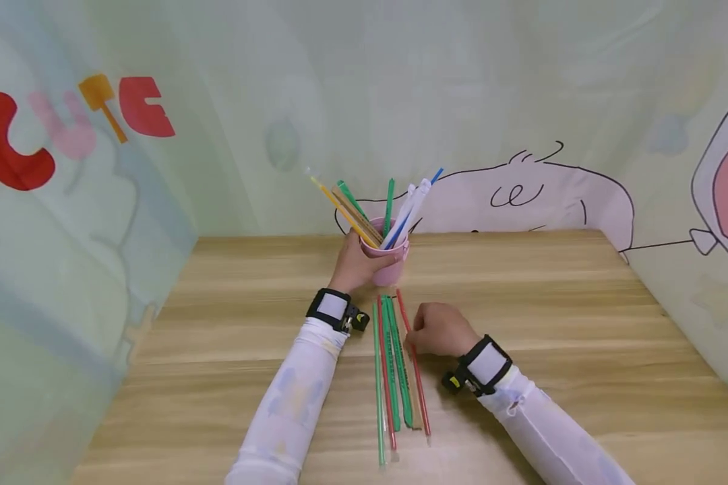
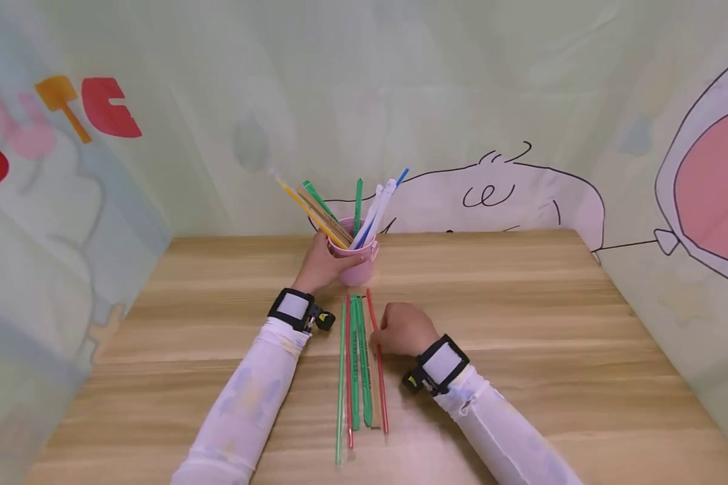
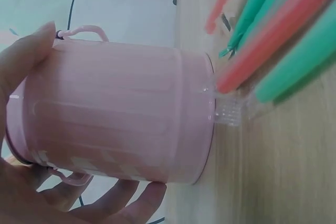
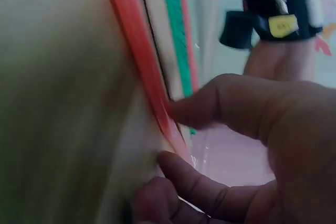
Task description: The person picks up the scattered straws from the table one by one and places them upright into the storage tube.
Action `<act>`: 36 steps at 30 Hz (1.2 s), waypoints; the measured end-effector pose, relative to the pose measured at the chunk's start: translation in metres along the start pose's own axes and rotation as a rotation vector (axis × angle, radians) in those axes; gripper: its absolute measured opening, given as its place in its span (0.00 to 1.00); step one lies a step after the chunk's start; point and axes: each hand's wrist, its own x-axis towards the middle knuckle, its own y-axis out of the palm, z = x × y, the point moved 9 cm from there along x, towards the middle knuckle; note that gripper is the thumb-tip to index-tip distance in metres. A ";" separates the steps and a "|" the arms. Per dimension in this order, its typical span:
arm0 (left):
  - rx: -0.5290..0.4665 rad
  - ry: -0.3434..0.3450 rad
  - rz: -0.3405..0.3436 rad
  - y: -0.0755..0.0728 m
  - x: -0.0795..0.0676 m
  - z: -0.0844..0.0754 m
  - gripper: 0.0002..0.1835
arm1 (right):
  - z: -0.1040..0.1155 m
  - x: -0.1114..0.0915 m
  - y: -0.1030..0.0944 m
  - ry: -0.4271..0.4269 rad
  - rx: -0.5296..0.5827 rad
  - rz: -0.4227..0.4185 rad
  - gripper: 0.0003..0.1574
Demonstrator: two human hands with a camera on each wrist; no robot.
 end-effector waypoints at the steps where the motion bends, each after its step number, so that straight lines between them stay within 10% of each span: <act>1: 0.008 -0.003 -0.004 -0.001 0.000 0.001 0.49 | 0.002 -0.002 0.001 -0.005 -0.015 -0.017 0.13; 11: 0.011 0.037 -0.016 -0.003 0.002 0.002 0.49 | -0.006 -0.012 -0.013 0.065 -0.089 -0.082 0.16; 19: -0.102 0.112 0.014 -0.007 -0.010 -0.033 0.43 | -0.030 -0.021 -0.087 0.028 0.442 -0.031 0.10; 28: -0.096 0.078 0.018 -0.009 -0.021 -0.036 0.43 | 0.002 -0.018 -0.212 -0.273 0.971 -0.580 0.10; 36: -0.111 0.098 0.011 -0.012 -0.026 -0.038 0.43 | 0.033 0.030 -0.198 -0.203 0.763 -0.643 0.11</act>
